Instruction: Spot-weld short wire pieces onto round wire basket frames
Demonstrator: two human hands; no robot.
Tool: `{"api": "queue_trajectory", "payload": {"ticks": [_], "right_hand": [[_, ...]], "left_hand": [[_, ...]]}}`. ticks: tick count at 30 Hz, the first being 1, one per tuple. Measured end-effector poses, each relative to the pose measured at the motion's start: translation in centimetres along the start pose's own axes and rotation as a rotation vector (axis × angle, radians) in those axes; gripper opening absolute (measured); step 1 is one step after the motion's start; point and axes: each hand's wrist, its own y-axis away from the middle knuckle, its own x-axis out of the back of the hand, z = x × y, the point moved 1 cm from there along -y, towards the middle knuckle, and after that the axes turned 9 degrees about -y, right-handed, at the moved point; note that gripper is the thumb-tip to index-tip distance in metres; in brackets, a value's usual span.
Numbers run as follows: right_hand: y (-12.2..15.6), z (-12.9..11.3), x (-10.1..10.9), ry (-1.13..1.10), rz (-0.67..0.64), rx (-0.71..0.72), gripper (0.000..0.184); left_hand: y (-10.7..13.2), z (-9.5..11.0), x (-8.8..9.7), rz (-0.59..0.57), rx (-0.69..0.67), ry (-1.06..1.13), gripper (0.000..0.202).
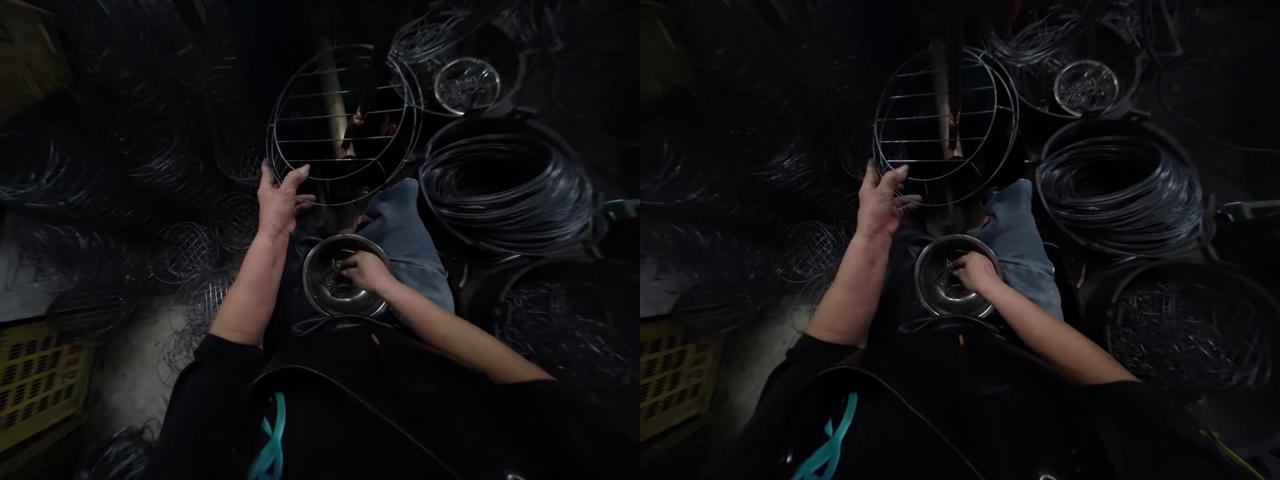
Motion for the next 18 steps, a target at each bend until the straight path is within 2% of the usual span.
{"api": "queue_trajectory", "payload": {"ticks": [2,6,9,12,15,18], "right_hand": [[0.3,0.6,0.4,-0.240,0.013,-0.004,0.017],[1.8,0.4,1.1,-0.820,-0.056,-0.205,0.021],[2.7,-0.3,2.0,-1.060,-0.119,-0.263,0.020],[3.2,-0.7,2.4,-1.138,-0.107,-0.303,0.018],[3.4,-0.5,2.4,-1.095,-0.031,-0.321,0.012],[3.4,-0.1,2.3,-1.019,-0.008,-0.298,0.007]], "left_hand": [[-0.1,0.0,0.2,-0.001,0.004,0.003,0.097],[-0.4,-0.1,0.5,-0.009,-0.015,-0.002,0.098],[-0.4,-0.2,0.6,-0.012,-0.021,-0.006,0.098],[-0.3,-0.1,0.5,-0.008,-0.013,0.003,0.099],[0.0,0.0,0.3,-0.010,0.000,0.019,0.097],[0.1,0.0,0.2,-0.012,0.007,0.021,0.096]]}}
